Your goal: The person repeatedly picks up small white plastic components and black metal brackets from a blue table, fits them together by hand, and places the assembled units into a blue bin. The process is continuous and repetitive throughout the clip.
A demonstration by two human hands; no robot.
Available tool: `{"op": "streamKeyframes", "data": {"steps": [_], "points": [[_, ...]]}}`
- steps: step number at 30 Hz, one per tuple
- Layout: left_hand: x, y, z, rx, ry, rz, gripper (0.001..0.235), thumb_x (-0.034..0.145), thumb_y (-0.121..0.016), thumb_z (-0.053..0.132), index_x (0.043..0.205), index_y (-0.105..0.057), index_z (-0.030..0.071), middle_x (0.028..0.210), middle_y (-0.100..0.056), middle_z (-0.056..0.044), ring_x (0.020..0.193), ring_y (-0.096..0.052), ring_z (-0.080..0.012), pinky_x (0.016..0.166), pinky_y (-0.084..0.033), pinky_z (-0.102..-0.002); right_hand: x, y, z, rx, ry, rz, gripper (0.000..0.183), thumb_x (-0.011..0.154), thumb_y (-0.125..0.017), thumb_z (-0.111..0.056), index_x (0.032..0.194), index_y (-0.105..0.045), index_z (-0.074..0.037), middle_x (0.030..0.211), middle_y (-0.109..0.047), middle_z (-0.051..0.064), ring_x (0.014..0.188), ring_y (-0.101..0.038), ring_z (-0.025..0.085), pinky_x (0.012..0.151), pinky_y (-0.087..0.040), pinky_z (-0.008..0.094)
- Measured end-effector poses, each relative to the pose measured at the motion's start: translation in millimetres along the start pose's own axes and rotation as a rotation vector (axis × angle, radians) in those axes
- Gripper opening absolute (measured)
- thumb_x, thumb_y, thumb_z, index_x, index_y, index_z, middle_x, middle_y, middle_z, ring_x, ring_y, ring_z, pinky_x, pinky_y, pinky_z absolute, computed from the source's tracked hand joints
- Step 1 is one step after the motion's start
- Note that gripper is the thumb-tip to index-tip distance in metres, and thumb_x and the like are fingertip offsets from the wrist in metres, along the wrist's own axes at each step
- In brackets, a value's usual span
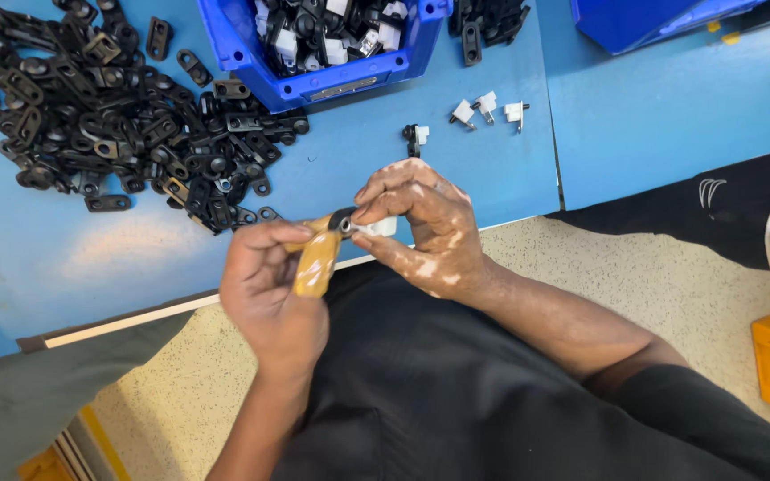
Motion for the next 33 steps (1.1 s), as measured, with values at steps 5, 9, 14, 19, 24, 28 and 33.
{"op": "streamKeyframes", "data": {"steps": [5,9,14,19,24,28,33], "points": [[14,17,4,-0.048,0.101,-0.018,0.029,0.095,-0.069,-0.007,0.121,-0.057,0.000,0.110,-0.066,-0.007,0.093,-0.062,-0.0075,0.081,-0.049,-0.020,6,-7,-1,-0.067,0.060,-0.196,0.035,0.086,-0.086,-0.006,0.115,-0.067,-0.004,0.144,-0.060,0.018,0.126,-0.066,0.030,0.107,-0.056,0.041],[32,40,2,-0.003,0.068,-0.100,0.023,0.101,-0.068,-0.004,0.121,-0.057,-0.001,0.107,-0.067,-0.006,0.096,-0.065,-0.0082,0.088,-0.053,-0.023,8,-35,-3,-0.156,0.080,-0.137,0.038,0.087,-0.089,-0.010,0.115,-0.065,-0.006,0.140,-0.067,0.013,0.125,-0.069,0.028,0.108,-0.056,0.039],[39,74,11,-0.241,0.283,-0.215,0.034,0.100,-0.067,-0.003,0.133,-0.058,-0.002,0.097,-0.068,-0.006,0.084,-0.061,-0.0074,0.078,-0.048,-0.020,6,-66,-3,-0.262,0.270,-0.054,0.054,0.072,-0.101,-0.025,0.107,-0.062,-0.009,0.127,-0.063,0.010,0.116,-0.069,0.024,0.095,-0.056,0.040],[46,85,21,-0.006,0.118,-0.299,0.021,0.107,-0.060,0.001,0.128,-0.057,-0.001,0.105,-0.070,-0.007,0.094,-0.066,-0.0083,0.084,-0.052,-0.020,-2,-93,-7,-0.335,0.159,0.053,0.059,0.065,-0.101,-0.032,0.102,-0.061,-0.009,0.116,-0.057,0.009,0.107,-0.065,0.022,0.089,-0.057,0.038],[55,95,24,-0.274,0.422,-0.422,0.035,0.095,-0.063,-0.005,0.127,-0.053,0.000,0.102,-0.070,-0.011,0.083,-0.066,-0.0102,0.068,-0.052,-0.022,-9,-105,-8,-0.454,0.150,0.124,0.060,0.065,-0.102,-0.030,0.102,-0.061,-0.006,0.115,-0.054,0.009,0.106,-0.063,0.022,0.089,-0.056,0.037],[48,96,22,0.068,0.101,-0.330,0.019,0.103,-0.060,-0.005,0.121,-0.055,-0.002,0.103,-0.070,-0.010,0.092,-0.067,-0.0107,0.077,-0.053,-0.024,-2,-100,4,-0.370,0.170,0.080,0.056,0.067,-0.100,-0.024,0.102,-0.061,-0.006,0.117,-0.056,0.010,0.111,-0.061,0.023,0.090,-0.056,0.038],[40,75,13,-0.002,0.055,-0.296,0.022,0.106,-0.053,-0.005,0.127,-0.054,0.000,0.112,-0.073,-0.009,0.102,-0.069,-0.0109,0.090,-0.052,-0.023,14,-74,3,-0.139,0.185,0.020,0.054,0.077,-0.101,-0.023,0.106,-0.059,-0.008,0.125,-0.053,0.010,0.116,-0.063,0.019,0.087,-0.061,0.032]]}}
Point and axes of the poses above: each hand's wrist, its own x-axis towards the middle knuckle, its own y-axis out of the back of the hand, z = x × y, the point moved 1 cm from there along x, towards the middle knuckle
